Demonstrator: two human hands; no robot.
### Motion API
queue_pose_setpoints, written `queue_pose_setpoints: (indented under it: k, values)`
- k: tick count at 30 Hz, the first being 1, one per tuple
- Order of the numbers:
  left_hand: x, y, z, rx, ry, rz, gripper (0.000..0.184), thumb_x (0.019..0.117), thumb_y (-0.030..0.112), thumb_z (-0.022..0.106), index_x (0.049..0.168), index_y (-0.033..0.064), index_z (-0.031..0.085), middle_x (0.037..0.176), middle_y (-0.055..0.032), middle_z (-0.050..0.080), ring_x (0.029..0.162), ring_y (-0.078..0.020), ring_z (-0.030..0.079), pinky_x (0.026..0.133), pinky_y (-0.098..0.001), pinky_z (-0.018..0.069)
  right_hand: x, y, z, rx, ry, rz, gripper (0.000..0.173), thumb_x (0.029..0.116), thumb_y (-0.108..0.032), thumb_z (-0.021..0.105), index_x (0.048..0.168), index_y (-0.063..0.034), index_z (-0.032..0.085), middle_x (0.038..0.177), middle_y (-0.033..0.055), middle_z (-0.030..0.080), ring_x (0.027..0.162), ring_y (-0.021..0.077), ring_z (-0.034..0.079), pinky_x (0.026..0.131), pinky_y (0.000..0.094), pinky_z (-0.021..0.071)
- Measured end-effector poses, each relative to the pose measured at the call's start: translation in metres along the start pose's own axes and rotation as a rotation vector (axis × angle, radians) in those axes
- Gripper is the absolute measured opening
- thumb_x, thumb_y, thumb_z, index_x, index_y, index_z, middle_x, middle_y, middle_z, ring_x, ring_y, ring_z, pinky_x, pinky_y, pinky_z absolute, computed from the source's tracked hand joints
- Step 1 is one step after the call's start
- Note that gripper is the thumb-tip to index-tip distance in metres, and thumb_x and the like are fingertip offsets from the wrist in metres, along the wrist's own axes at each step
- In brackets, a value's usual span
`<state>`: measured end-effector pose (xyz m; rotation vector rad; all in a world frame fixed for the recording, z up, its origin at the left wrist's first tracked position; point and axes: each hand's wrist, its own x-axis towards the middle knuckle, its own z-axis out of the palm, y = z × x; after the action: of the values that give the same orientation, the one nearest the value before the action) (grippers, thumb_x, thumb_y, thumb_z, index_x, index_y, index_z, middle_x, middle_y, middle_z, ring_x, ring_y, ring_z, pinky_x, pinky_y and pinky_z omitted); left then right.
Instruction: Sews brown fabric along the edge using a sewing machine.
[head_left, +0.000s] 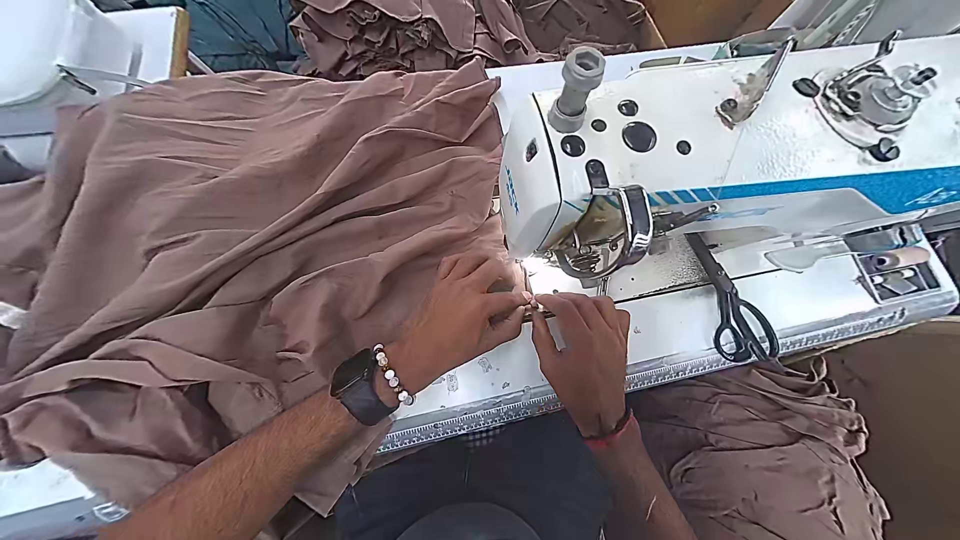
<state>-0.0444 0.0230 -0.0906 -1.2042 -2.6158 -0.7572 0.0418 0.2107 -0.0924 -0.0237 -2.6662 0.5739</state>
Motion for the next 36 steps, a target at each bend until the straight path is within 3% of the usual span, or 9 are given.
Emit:
queue_pose_setpoints:
  k: [2,4,11,15,18,21,27,34,36]
  values:
    - [0.001,-0.001,0.001,-0.095,-0.020,-0.111,0.022,0.0956,0.042,0.063,0.094,0.0314,0.082,0.100,0.0046,0.067,0.114,-0.0188,0.056,0.098,-0.0437,0.0410,0.003,0.001,0.005,0.005,0.020,-0.049,0.016,0.0965,-0.031,0.067,0.104,-0.0263,0.079,0.099,-0.0052,0.073,0.092,0.0158,0.063,0.081,0.0395,0.0432]
    - [0.000,-0.004,0.002,-0.111,-0.020,-0.133,0.022,0.0962,0.043,0.062,0.096,0.0323,0.081,0.104,0.0051,0.067,0.117,-0.0185,0.054,0.097,-0.0438,0.0406,0.004,0.001,0.007,-0.004,0.035,-0.068,0.015,0.0976,-0.030,0.066,0.104,-0.0259,0.080,0.098,-0.0049,0.074,0.091,0.0157,0.063,0.082,0.0391,0.0440]
    - [-0.004,-0.009,0.001,0.126,0.018,-0.053,0.033,0.1040,0.040,0.048,0.121,0.0299,0.075,0.128,-0.0021,0.066,0.135,-0.0267,0.048,0.110,-0.0510,0.0361,0.003,0.000,0.004,-0.027,0.050,-0.136,0.018,0.1017,-0.024,0.061,0.104,-0.0235,0.078,0.104,-0.0048,0.075,0.100,0.0148,0.064,0.085,0.0392,0.0425]
    - [-0.006,-0.010,0.001,0.247,0.002,-0.059,0.040,0.1052,0.043,0.042,0.130,0.0316,0.071,0.139,-0.0014,0.062,0.141,-0.0269,0.043,0.115,-0.0519,0.0306,0.007,0.001,0.000,-0.061,0.037,-0.190,0.018,0.1016,-0.022,0.060,0.105,-0.0243,0.078,0.105,-0.0054,0.075,0.100,0.0149,0.064,0.086,0.0406,0.0415]
    - [-0.008,-0.013,0.001,0.209,0.037,0.016,0.033,0.1037,0.036,0.048,0.122,0.0241,0.073,0.129,-0.0021,0.067,0.133,-0.0259,0.052,0.113,-0.0499,0.0356,0.008,0.004,-0.003,-0.109,-0.007,-0.236,0.019,0.1019,-0.022,0.059,0.106,-0.0250,0.077,0.106,-0.0063,0.075,0.101,0.0148,0.064,0.086,0.0409,0.0409]
    - [-0.008,-0.016,-0.001,0.160,-0.019,0.091,0.033,0.1047,0.036,0.049,0.129,0.0320,0.070,0.130,-0.0013,0.066,0.131,-0.0248,0.053,0.111,-0.0484,0.0372,0.008,0.002,-0.006,-0.173,-0.068,-0.279,0.020,0.1020,-0.019,0.058,0.107,-0.0238,0.076,0.105,-0.0054,0.074,0.099,0.0169,0.063,0.083,0.0412,0.0406]
    - [-0.005,-0.024,-0.003,0.165,-0.017,0.171,0.030,0.1045,0.035,0.050,0.125,0.0330,0.073,0.127,0.0002,0.067,0.128,-0.0241,0.054,0.109,-0.0475,0.0367,0.009,-0.009,-0.012,-0.313,-0.110,-0.245,0.025,0.0997,-0.025,0.055,0.111,-0.0253,0.078,0.093,-0.0008,0.069,0.089,0.0212,0.060,0.078,0.0425,0.0398]
    - [0.018,-0.045,-0.011,0.146,0.044,0.230,0.023,0.1012,0.025,0.057,0.107,0.0237,0.079,0.117,0.0003,0.073,0.126,-0.0259,0.057,0.107,-0.0479,0.0386,0.027,-0.010,0.007,-0.409,-0.164,-0.225,0.031,0.0973,-0.023,0.055,0.120,-0.0243,0.076,0.096,0.0063,0.070,0.094,0.0285,0.065,0.078,0.0480,0.0441]
    - [0.025,-0.052,-0.013,0.153,0.052,0.235,0.022,0.1000,0.024,0.058,0.101,0.0216,0.079,0.113,0.0000,0.073,0.123,-0.0263,0.058,0.105,-0.0480,0.0390,0.031,-0.011,0.012,-0.422,-0.181,-0.217,0.032,0.0983,-0.022,0.055,0.122,-0.0243,0.075,0.091,0.0072,0.069,0.091,0.0296,0.065,0.078,0.0494,0.0452]
